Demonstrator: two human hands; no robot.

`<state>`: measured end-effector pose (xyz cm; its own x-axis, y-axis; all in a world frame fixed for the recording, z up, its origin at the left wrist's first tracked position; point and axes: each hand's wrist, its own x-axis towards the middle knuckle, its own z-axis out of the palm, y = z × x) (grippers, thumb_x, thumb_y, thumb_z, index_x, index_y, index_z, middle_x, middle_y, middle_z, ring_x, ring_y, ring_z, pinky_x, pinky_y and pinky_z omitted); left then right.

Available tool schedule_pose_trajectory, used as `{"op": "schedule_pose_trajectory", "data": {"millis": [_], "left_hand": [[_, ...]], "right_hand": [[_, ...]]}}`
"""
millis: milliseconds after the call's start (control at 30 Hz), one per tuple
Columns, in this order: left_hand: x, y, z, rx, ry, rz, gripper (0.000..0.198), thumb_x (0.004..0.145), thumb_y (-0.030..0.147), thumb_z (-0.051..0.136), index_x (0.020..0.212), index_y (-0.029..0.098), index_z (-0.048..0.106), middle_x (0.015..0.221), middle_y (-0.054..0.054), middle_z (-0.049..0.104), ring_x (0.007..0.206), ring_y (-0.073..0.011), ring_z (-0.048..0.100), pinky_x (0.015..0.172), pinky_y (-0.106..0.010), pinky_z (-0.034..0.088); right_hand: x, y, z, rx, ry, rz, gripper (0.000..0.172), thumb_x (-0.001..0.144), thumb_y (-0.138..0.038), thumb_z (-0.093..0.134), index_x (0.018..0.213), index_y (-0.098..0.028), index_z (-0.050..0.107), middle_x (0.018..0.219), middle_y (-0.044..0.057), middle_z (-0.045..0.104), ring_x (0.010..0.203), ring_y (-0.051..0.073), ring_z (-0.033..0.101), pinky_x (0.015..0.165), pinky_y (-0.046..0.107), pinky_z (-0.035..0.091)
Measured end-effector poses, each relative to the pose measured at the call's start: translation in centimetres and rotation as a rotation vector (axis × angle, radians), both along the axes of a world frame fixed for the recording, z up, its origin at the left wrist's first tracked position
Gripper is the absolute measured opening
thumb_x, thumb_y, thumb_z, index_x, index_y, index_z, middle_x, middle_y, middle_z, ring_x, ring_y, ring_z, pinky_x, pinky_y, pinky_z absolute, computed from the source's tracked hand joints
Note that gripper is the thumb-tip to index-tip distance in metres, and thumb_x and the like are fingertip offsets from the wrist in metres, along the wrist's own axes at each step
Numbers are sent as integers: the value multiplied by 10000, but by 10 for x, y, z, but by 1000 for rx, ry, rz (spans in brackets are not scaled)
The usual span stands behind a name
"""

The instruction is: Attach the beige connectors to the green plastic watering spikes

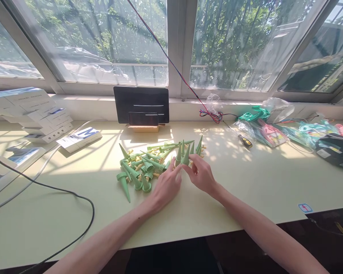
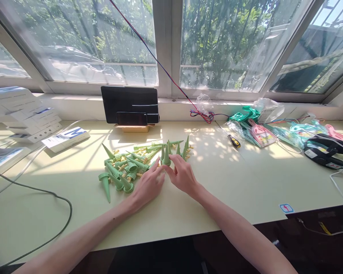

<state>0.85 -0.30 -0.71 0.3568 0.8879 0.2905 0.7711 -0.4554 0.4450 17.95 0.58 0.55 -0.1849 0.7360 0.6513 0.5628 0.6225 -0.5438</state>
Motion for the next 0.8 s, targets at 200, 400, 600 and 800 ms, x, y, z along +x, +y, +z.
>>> {"op": "schedule_pose_trajectory", "data": {"millis": [200,400,600,800], "left_hand": [[-3,1,2,138,-257,-21,236,969,199,439,1108,207,631,1380,-135,589,533,-72,556,581,-242,481],[-8,-6,14,132,-654,-6,257,1011,318,422,1062,177,631,526,51,545,375,-74,434,430,-199,370],[-10,-6,19,-83,-889,-60,271,975,429,501,974,187,623,597,37,526,374,-56,382,375,-201,314],[-8,-1,23,-275,-958,-88,277,871,426,672,786,178,584,655,26,503,443,-48,393,392,-186,276]], "right_hand": [[2,-5,-8,-91,136,-23,176,949,-352,562,1017,-190,569,772,7,608,460,96,445,513,260,433],[-8,-10,-5,-148,173,28,200,927,-373,598,1002,-187,594,809,3,633,448,66,416,513,238,414],[-12,-12,-12,-101,88,137,229,904,-397,646,984,-184,622,712,-15,578,482,83,393,507,237,368],[-16,-14,-14,-153,38,210,249,897,-418,668,979,-183,657,829,24,643,507,79,390,534,243,371]]}}
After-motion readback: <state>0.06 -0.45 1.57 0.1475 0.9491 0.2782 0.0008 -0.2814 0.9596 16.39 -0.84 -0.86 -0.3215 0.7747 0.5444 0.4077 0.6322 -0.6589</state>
